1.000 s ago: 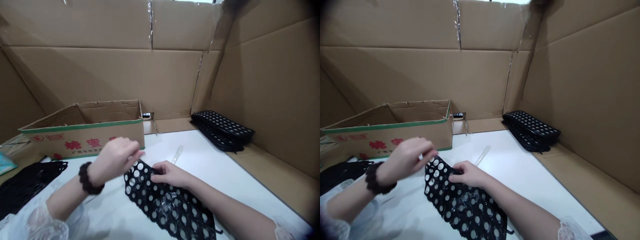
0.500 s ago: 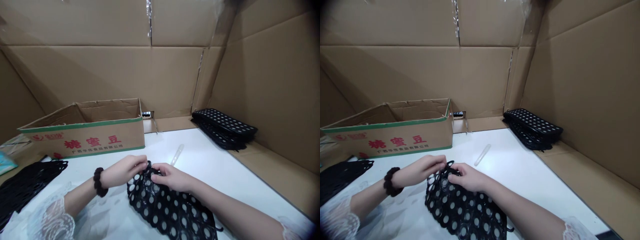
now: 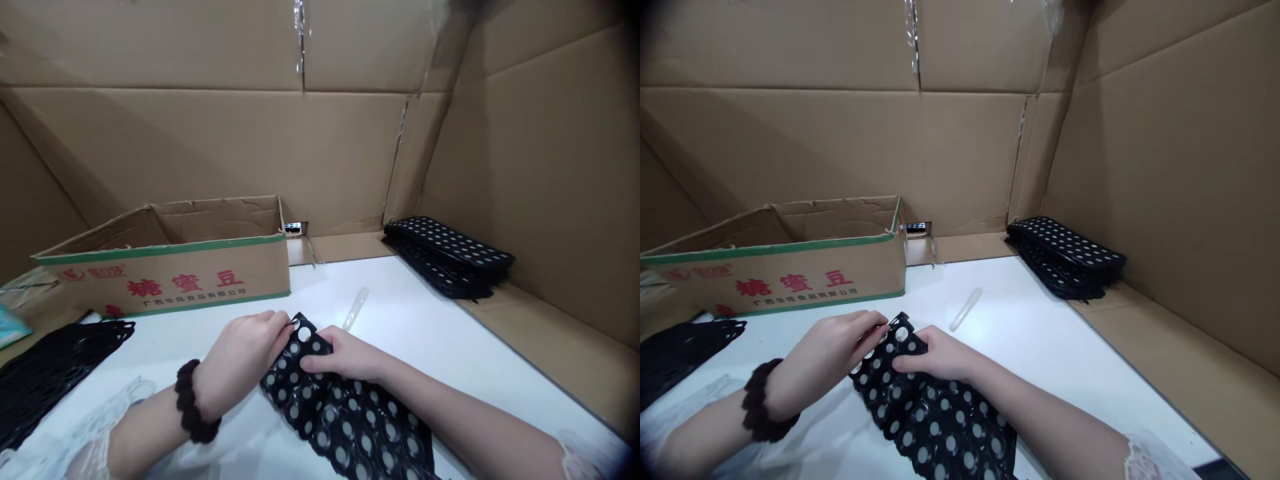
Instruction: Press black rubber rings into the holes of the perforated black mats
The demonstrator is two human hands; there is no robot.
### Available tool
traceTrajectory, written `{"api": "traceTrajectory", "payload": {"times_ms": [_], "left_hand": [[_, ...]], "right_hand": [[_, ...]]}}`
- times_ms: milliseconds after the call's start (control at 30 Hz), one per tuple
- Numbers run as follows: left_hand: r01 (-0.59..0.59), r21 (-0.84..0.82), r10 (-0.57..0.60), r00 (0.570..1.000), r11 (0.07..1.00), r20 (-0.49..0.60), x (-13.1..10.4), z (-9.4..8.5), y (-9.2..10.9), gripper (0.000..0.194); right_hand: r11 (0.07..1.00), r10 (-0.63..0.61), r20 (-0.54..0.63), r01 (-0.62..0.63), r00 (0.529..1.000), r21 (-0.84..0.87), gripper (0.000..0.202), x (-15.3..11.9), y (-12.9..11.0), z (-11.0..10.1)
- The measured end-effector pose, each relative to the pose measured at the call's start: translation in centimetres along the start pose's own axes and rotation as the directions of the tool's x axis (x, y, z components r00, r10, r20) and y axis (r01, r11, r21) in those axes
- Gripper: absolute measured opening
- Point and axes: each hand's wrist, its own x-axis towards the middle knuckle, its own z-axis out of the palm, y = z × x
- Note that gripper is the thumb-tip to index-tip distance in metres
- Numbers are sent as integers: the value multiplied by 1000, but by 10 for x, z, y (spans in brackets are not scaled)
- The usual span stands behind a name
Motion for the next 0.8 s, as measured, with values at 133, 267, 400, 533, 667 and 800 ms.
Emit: {"api": "traceTrajectory", "payload": {"times_ms": [133, 267, 400, 533, 667, 800], "left_hand": [[-26, -42, 29, 998, 999, 63, -6, 11, 11, 29], [-8, -209, 43, 986, 978, 162, -1, 10, 7, 24], [1, -266, 56, 977, 964, 206, 4, 8, 1, 26], [72, -228, -55, 995, 971, 81, 8, 13, -3, 25], [118, -144, -127, 990, 982, -57, 14, 12, -12, 22], [285, -28, -277, 900, 958, -335, 17, -6, -29, 20]], "right_hand": [[997, -81, -29, 81, 996, -4, 19, 0, 0, 4], [995, -82, -45, 79, 996, -65, 16, 0, 0, 7], [997, -52, -60, 48, 997, -58, 16, -1, 0, 9], [999, -37, -103, 38, 994, 14, 16, 1, -1, 8], [997, -40, -178, 50, 983, 51, 15, 2, -2, 7], [998, -12, -202, 24, 979, 61, 17, 1, 1, 7]]}}
